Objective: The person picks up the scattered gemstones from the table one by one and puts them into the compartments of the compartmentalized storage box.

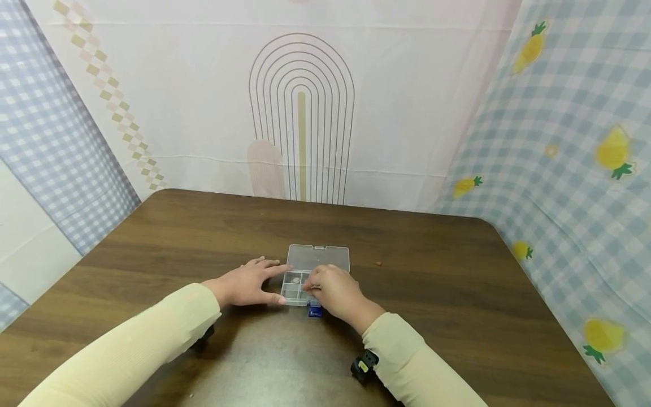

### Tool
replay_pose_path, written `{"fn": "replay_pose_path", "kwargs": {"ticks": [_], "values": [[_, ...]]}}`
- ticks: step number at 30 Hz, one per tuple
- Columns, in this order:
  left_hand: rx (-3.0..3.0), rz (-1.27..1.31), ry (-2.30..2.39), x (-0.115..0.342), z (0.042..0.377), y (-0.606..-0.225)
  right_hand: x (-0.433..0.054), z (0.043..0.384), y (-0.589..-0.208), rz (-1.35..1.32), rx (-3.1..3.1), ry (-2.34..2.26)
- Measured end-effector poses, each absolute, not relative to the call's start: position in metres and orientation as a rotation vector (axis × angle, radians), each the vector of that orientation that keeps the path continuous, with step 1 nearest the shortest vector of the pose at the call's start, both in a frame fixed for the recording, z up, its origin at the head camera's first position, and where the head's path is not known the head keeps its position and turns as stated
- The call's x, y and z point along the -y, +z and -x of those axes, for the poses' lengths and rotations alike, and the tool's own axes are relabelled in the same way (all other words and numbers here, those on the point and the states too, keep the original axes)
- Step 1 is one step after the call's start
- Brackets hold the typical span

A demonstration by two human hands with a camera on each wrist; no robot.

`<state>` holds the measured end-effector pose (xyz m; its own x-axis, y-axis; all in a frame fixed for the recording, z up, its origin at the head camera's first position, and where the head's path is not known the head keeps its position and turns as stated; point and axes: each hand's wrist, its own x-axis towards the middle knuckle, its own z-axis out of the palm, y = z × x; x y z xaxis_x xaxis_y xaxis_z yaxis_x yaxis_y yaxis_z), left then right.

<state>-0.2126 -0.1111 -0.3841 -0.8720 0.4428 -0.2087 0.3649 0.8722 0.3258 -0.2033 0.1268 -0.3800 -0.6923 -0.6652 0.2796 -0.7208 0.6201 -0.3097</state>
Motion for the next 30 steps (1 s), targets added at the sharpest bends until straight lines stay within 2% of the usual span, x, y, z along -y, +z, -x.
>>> {"fn": "replay_pose_path", "kwargs": {"ticks": [18,30], "values": [[-2.775,-0.625,0.388,0.109,0.217,-0.383,-0.134,0.204,-0.37,-0.988,2.753,0.561],[-2.785,-0.602,0.396,0.11,0.213,-0.387,-0.148,0.205,-0.364,-0.984,2.699,0.563]]}}
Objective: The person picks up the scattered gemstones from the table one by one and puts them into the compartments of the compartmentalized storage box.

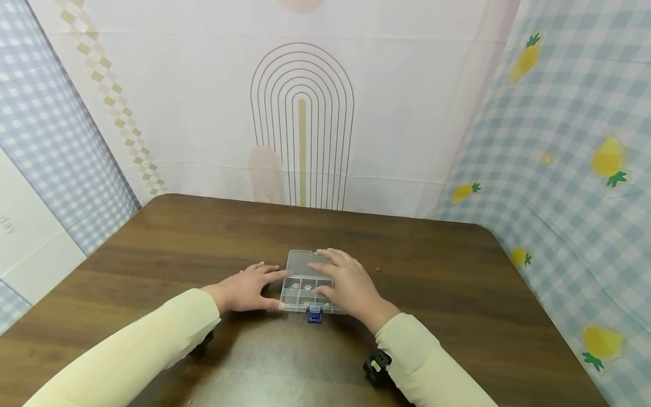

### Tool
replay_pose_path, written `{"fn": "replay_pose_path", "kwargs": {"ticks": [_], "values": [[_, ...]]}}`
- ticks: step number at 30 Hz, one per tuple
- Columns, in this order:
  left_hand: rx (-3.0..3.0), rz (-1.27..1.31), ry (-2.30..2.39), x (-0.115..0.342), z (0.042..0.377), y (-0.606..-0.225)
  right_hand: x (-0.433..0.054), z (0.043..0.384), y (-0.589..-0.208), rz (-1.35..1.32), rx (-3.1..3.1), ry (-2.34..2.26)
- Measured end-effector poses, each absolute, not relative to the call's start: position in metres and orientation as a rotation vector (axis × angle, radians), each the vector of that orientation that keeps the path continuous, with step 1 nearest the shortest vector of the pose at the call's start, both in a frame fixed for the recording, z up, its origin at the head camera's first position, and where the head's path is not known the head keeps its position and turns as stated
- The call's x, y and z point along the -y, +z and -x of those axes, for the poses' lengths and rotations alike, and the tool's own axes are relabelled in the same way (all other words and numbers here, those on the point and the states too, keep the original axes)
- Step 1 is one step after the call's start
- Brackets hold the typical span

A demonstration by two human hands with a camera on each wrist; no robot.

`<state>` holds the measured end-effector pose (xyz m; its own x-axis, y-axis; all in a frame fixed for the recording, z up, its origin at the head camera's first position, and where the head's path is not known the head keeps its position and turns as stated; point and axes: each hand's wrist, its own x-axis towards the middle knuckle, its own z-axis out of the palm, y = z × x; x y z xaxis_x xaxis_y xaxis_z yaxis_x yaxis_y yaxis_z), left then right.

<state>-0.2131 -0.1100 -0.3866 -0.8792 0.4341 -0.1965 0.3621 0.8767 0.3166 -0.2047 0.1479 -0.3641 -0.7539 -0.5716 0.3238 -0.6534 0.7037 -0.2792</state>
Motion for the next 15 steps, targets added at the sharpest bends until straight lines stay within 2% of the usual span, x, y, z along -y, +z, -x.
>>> {"fn": "replay_pose_path", "kwargs": {"ticks": [15], "values": [[-2.78,-0.606,0.432,0.11,0.212,-0.385,-0.175,0.223,-0.356,-0.93,2.651,0.568]]}}
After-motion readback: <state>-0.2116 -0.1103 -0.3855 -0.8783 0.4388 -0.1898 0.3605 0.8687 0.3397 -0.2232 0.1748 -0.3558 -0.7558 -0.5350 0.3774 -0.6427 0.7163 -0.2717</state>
